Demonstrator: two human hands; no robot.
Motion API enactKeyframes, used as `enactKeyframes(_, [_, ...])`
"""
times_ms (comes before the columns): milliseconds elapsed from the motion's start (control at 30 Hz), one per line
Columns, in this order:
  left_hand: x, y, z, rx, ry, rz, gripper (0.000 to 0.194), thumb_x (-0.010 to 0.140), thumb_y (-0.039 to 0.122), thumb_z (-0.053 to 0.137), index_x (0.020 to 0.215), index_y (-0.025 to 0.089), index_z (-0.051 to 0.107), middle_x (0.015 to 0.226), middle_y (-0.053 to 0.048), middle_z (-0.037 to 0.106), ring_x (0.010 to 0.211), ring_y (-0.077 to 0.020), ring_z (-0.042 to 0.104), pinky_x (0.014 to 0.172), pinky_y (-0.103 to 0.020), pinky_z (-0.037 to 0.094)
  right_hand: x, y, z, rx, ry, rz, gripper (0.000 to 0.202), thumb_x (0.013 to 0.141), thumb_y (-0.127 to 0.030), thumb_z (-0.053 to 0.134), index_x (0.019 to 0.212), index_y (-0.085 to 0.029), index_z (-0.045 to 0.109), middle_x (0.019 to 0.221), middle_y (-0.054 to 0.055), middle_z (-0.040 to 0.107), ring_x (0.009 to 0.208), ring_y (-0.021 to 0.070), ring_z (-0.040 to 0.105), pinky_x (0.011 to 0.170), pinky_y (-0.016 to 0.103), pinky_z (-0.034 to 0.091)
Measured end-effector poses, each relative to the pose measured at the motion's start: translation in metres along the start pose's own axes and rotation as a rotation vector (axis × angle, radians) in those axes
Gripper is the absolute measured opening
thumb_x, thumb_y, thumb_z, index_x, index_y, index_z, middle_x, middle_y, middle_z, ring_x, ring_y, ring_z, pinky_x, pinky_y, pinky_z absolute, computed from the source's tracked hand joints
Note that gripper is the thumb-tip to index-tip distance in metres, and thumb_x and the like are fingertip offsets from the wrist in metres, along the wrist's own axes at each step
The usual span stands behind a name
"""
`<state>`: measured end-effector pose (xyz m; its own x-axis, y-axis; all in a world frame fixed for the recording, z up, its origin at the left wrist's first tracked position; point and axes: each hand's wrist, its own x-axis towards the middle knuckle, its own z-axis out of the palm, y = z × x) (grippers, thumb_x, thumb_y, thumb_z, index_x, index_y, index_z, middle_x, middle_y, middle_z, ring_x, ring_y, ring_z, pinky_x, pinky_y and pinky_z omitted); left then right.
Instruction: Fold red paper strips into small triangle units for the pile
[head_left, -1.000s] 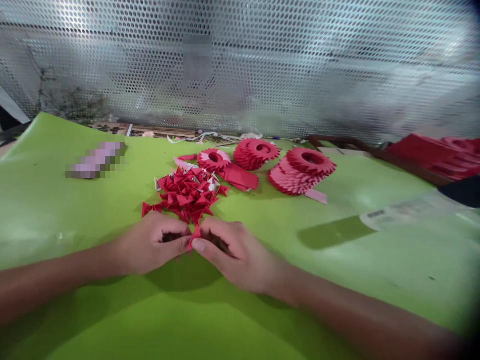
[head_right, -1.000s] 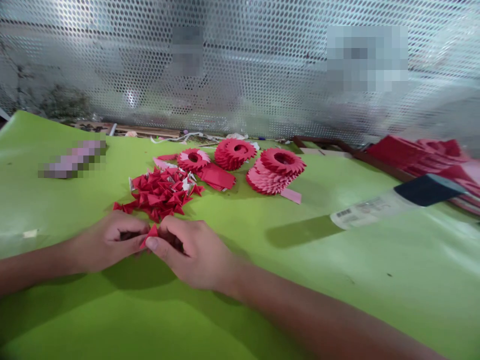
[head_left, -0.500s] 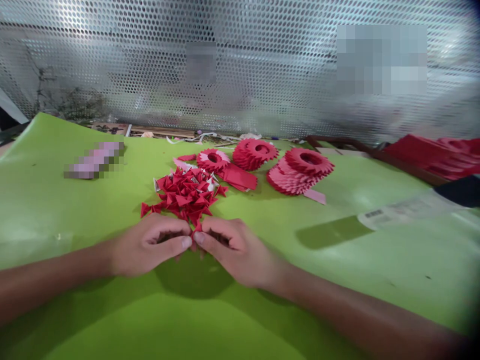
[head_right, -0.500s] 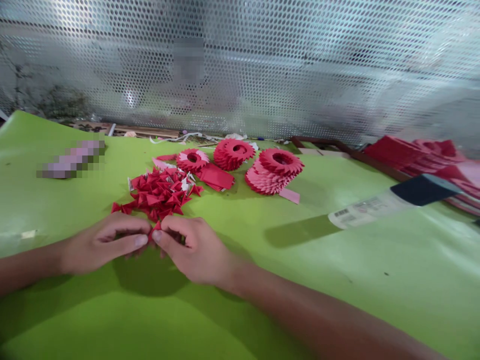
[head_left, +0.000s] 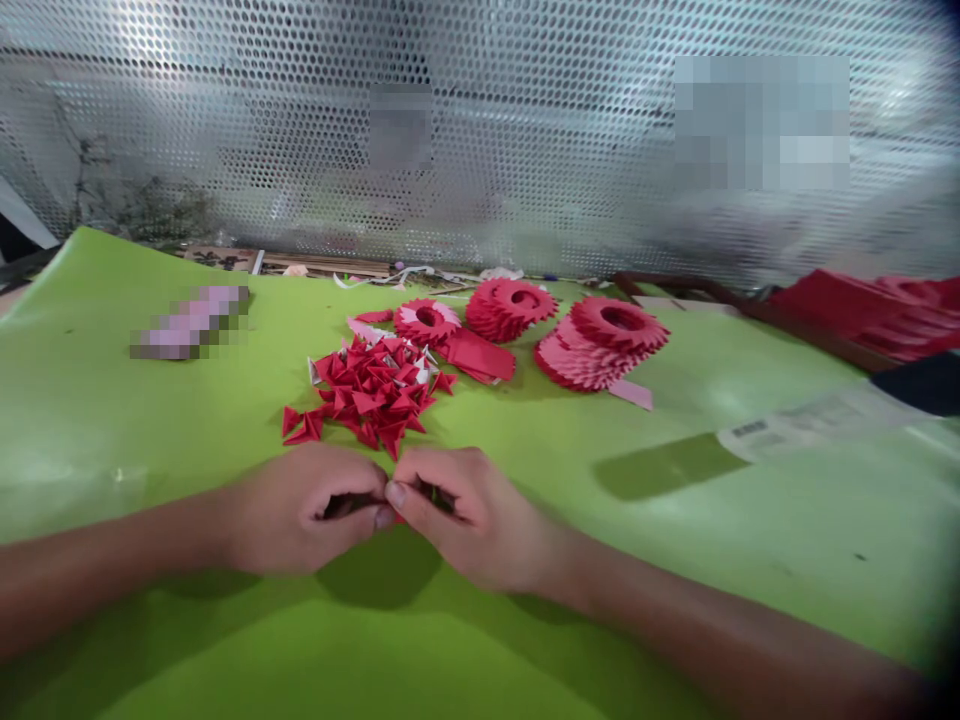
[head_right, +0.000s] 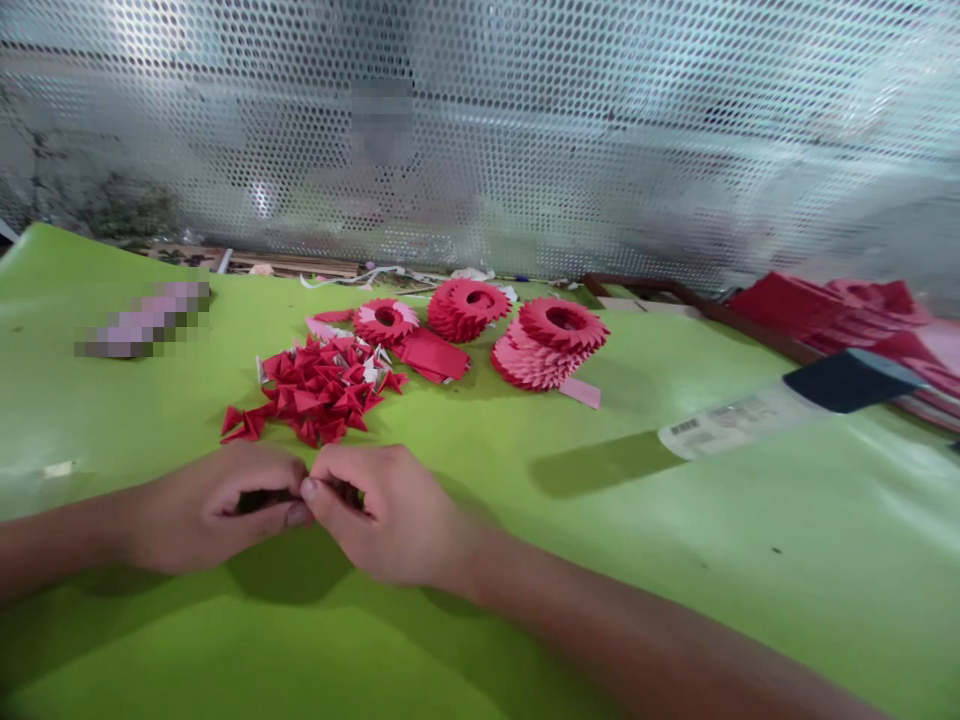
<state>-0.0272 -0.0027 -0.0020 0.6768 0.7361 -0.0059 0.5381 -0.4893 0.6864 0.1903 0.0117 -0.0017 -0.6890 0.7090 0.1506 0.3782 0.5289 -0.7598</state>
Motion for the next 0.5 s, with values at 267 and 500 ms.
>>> enactKeyframes(267, [0.0007,0.0012,-0.0034,-0.083,0.106,-0.056,0.038,0.101,0.044,0.039,0.073,0.019,0.046,0.068,0.002,0.047,0.062,-0.0144,0.045,0.056,-0.025,0.032,-0.0018,-0.0018,0.0017,-0.034,0.006,0.0,0.03,0.101,-0.031,0.047,0.074,-0.02,0.045,0.064,-0.004,0.047,0.055,0.0095,0.042,0.052,0.024,0.029])
enactKeyframes(500, [-0.0002,0.0039,-0.0031,-0.054,0.078,-0.042,0.037,0.102,0.04,0.038,0.071,0.02,0.039,0.065,0.004,0.041,0.059,-0.0126,0.039,0.054,-0.025,0.028,-0.0017,-0.0042,-0.0005,0.027,0.034,0.07,0.03,0.099,-0.033,0.05,0.073,-0.02,0.046,0.06,-0.005,0.047,0.053,0.0097,0.04,0.05,0.023,0.028])
